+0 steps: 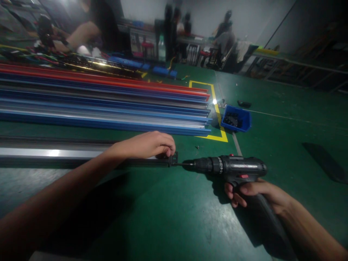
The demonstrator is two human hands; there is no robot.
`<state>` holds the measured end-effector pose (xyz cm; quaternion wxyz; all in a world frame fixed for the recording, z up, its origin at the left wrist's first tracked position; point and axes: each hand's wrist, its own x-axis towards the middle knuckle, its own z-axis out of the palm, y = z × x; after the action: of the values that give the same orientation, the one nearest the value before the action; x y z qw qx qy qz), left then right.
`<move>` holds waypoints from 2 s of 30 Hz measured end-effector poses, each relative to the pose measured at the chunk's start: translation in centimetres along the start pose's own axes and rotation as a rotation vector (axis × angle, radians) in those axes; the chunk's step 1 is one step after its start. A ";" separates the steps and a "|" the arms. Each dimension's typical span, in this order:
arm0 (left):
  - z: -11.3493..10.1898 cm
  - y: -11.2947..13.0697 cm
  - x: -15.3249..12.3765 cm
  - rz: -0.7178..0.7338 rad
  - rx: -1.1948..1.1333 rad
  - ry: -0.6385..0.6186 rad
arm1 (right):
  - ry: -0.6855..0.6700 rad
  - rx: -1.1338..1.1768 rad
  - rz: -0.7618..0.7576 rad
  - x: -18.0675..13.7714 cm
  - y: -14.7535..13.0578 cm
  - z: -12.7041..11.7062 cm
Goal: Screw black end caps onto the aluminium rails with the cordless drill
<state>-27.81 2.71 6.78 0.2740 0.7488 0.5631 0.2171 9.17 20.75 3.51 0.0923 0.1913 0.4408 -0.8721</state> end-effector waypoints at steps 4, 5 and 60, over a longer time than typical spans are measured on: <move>0.0 0.0 0.1 0.004 -0.003 0.000 | -0.002 -0.001 -0.019 0.1 0.1 0.1; 0.0 0.0 0.1 0.005 -0.004 0.000 | 0.001 -0.004 -0.018 0.0 0.1 0.1; 0.1 -0.4 0.2 0.050 0.027 0.004 | -0.005 -0.008 -0.001 0.1 0.0 0.5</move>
<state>-27.96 2.93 6.46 0.2572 0.7658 0.5476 0.2179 8.94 20.38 3.73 0.0936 0.1884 0.4440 -0.8710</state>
